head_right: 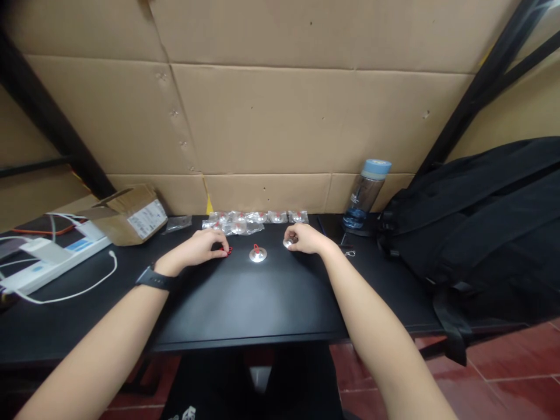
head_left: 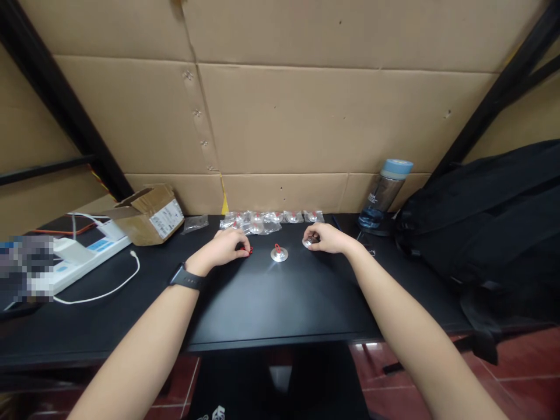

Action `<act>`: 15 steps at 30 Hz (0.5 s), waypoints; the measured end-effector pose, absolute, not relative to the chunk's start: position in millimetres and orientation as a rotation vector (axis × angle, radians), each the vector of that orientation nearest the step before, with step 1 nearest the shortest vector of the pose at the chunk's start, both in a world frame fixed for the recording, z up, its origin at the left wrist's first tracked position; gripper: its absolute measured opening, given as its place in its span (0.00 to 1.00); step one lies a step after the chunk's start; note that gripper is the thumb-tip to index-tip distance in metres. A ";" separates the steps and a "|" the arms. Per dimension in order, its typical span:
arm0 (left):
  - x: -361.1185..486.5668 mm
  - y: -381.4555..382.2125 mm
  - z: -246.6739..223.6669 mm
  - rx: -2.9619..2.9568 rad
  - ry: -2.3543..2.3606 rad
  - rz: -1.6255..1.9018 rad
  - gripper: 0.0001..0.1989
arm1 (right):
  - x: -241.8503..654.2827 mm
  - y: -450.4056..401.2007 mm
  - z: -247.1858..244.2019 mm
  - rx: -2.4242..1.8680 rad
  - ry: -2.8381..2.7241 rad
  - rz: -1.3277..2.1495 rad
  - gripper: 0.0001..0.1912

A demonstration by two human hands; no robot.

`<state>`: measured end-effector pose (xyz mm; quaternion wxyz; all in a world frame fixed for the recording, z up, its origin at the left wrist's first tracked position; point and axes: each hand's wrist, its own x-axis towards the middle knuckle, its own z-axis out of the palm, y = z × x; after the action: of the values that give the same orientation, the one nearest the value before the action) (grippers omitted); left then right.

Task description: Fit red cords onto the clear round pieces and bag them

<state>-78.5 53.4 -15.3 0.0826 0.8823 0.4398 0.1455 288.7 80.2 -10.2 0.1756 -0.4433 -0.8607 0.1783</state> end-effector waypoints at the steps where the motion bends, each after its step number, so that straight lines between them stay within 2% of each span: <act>1: -78.0 53.2 -15.5 2.644 1.311 0.421 0.05 | 288.0 79.8 -10.0 -1.270 -2.433 0.489 0.12; 7: -73.4 45.8 -10.7 2.667 1.382 0.409 0.09 | 286.4 79.5 -9.6 -1.252 -2.371 0.404 0.14; 15: -42.3 25.9 8.1 2.488 1.255 1.004 0.09 | 255.5 49.8 10.8 -0.753 -2.180 0.626 0.17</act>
<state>-42.3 25.9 8.1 0.0898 0.8366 0.4219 0.3377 255.5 49.8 10.8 0.3674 -0.2930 -0.8485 0.2436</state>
